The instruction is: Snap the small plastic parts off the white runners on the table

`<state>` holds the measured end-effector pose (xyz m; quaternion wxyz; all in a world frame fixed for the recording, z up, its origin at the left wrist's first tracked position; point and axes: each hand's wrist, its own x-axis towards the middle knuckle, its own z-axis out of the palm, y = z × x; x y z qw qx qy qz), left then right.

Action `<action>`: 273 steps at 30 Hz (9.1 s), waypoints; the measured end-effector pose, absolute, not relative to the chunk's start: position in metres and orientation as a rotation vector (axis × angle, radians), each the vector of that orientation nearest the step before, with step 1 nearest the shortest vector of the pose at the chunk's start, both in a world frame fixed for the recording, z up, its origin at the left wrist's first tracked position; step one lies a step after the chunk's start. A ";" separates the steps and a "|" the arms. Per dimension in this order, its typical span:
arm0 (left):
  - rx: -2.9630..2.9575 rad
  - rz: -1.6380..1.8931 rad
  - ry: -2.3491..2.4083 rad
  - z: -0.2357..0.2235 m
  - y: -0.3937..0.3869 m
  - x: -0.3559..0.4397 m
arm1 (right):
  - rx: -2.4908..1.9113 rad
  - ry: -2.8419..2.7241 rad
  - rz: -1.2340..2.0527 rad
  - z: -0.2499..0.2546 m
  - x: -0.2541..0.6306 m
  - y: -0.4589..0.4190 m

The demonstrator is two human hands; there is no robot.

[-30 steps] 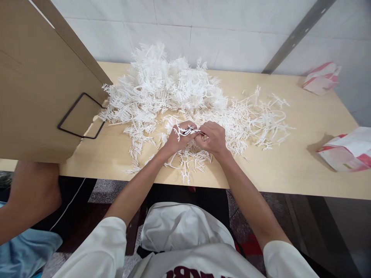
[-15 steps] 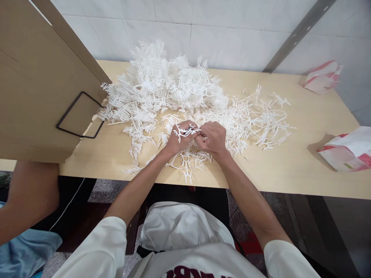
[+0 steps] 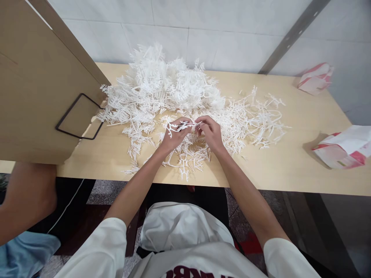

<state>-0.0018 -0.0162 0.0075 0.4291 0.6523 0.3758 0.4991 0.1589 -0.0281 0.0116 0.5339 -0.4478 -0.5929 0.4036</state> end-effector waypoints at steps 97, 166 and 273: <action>2.041 1.132 1.149 0.007 -0.021 0.001 | -1.026 -1.453 0.677 0.000 0.158 -0.027; 1.773 1.206 1.094 0.007 -0.016 0.003 | -1.103 -1.611 0.682 0.006 0.158 -0.028; 1.585 1.033 1.102 0.003 -0.017 0.010 | -1.238 -1.804 0.140 -0.006 0.159 -0.022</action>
